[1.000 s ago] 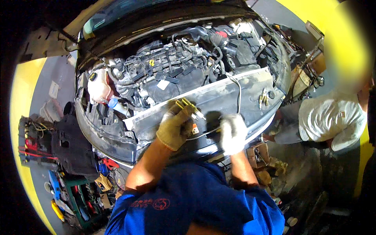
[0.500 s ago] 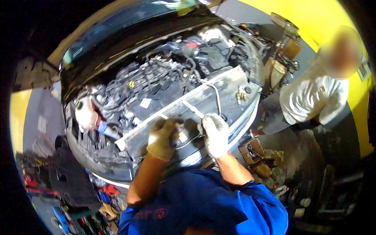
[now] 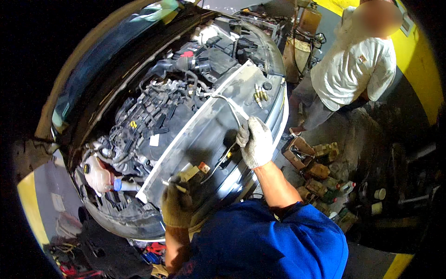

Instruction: The person removes ignition coils and spark plugs from a car engine using hand tools, replaces them with new components, and reinstalls the coils.

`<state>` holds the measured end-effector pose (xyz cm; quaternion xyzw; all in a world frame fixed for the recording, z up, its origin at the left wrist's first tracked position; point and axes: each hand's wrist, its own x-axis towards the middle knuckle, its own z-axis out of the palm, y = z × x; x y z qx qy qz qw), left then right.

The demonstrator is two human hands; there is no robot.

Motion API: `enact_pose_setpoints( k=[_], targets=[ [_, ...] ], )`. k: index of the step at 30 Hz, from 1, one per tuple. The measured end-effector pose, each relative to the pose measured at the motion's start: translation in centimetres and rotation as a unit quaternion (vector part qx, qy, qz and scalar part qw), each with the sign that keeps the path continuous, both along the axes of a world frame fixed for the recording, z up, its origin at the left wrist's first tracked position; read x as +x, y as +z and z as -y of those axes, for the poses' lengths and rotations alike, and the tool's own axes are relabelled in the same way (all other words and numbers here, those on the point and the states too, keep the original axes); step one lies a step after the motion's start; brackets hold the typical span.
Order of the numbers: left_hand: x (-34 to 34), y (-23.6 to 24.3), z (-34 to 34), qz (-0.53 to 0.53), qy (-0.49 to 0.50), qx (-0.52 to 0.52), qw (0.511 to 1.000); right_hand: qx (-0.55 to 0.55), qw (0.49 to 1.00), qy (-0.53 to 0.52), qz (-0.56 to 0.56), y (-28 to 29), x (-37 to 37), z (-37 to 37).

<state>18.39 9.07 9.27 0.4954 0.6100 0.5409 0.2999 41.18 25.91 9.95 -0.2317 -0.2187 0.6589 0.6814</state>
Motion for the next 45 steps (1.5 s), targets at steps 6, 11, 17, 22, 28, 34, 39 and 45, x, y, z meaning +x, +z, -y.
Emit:
enact_pose_setpoints(
  k=[6,11,17,22,28,34,39,45],
  targets=[
    [0.3,1.0,-0.1,0.411,-0.031,-0.039,0.91,-0.043,0.99,-0.112,-0.071,-0.9,1.7,-2.9],
    [-2.6,-1.3,0.4,0.402,0.078,-0.044,0.911,-0.06,0.981,-0.131,-0.13,-2.0,2.8,-5.5],
    [-2.1,-0.4,-1.6,0.438,0.072,-0.031,0.896,-0.028,0.979,-0.16,-0.12,-2.9,3.2,-6.2],
    [-1.1,0.7,-1.1,0.463,0.054,-0.049,0.883,0.003,0.985,-0.071,-0.16,-2.6,3.2,-5.3],
    [0.4,1.8,-0.8,0.403,0.061,-0.072,0.91,-0.092,0.966,0.022,-0.24,0.9,2.8,-3.8],
    [0.6,3.0,-1.7,0.15,0.0,0.007,0.989,0.068,0.939,0.146,-0.305,0.7,3.1,-2.8],
    [5.9,12.1,-10.9,-0.434,-0.174,0.148,0.871,0.088,0.935,0.187,-0.287,2.2,3.6,-0.5],
    [11.3,14.0,-17.1,-0.048,-0.232,0.135,0.962,0.106,0.942,0.201,-0.247,3.1,2.7,2.5]
  ],
)
